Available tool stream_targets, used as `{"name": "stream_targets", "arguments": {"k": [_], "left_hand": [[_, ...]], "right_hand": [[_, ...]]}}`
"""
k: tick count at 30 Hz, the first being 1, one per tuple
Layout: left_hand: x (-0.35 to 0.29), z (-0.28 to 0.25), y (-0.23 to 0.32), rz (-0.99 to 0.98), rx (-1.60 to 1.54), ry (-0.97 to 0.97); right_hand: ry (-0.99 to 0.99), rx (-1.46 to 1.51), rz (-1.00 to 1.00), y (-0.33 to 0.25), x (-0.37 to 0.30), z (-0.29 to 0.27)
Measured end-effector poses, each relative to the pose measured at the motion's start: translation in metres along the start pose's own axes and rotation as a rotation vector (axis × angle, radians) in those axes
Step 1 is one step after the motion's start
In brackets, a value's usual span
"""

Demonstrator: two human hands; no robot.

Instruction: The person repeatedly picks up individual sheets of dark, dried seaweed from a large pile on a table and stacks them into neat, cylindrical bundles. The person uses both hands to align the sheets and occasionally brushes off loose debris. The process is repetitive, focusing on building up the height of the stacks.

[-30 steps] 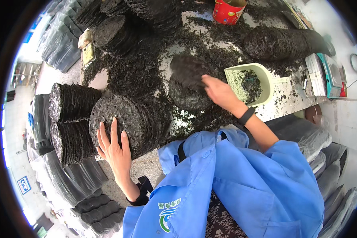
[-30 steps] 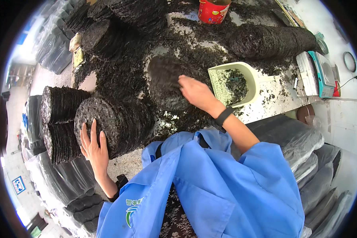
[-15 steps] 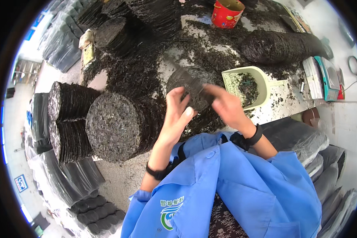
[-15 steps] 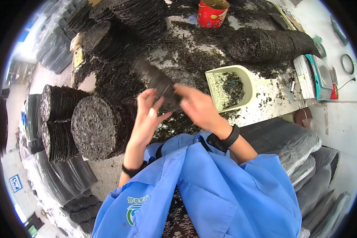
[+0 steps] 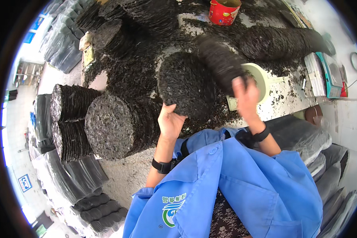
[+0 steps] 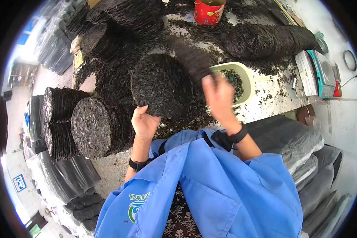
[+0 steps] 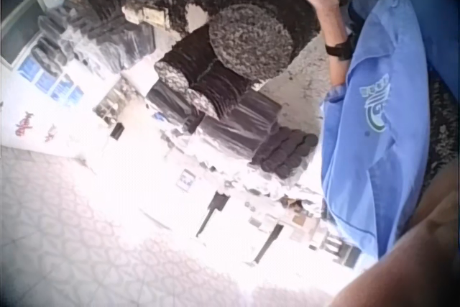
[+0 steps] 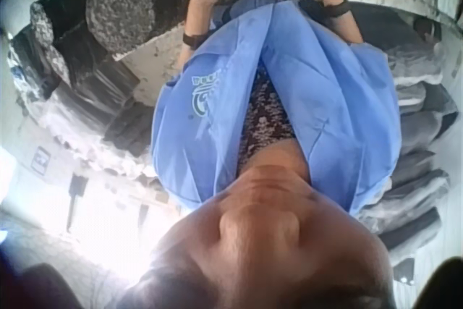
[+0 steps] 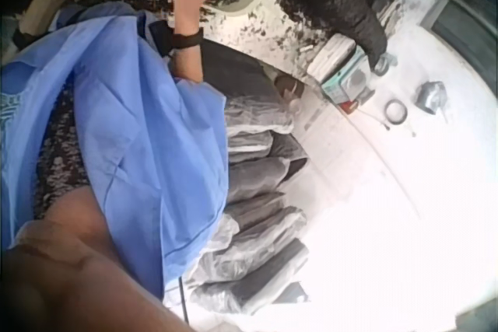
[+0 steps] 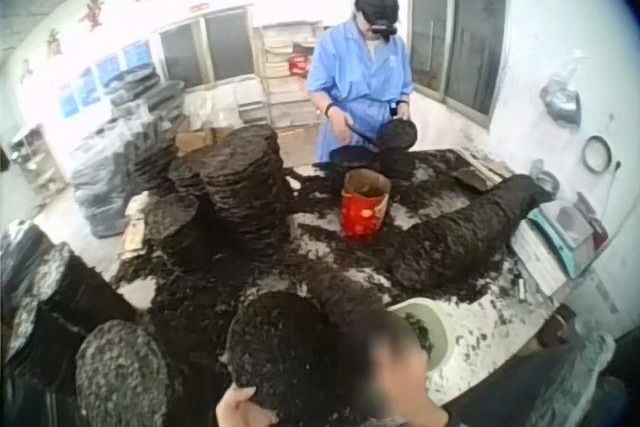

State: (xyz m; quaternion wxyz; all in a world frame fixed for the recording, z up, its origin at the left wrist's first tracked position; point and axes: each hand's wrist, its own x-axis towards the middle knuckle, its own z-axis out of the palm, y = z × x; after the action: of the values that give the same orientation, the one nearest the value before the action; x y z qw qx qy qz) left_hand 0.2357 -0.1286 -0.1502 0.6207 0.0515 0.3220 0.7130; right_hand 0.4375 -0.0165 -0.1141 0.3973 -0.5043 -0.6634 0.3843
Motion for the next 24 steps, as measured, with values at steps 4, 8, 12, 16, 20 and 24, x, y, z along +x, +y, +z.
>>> {"name": "stream_targets", "arguments": {"k": [4, 8, 12, 16, 20, 24], "left_hand": [[0.001, -0.007, 0.002, 0.06, -0.178, 0.132], [0.0, -0.01, 0.0, 0.043, -0.215, 0.151], [0.003, -0.004, -0.007, -0.042, -0.206, 0.166], [0.004, 0.001, -0.018, -0.073, -0.206, 0.12], [-0.011, 0.028, -0.003, -0.036, -0.171, 0.112], [-0.033, 0.021, -0.001, 0.227, 0.204, 0.321]], "right_hand": [[0.464, 0.606, 0.15, 0.052, 0.045, -0.063], [0.242, 1.165, 0.392, 0.071, 0.046, -0.09], [-0.029, 1.044, 0.412, 0.044, 0.02, -0.051], [-0.207, 0.945, 0.421, 0.041, 0.001, 0.001], [-0.192, 0.966, 0.457, 0.04, -0.003, 0.018], [-0.188, 0.838, 0.564, 0.041, -0.002, 0.048]]}}
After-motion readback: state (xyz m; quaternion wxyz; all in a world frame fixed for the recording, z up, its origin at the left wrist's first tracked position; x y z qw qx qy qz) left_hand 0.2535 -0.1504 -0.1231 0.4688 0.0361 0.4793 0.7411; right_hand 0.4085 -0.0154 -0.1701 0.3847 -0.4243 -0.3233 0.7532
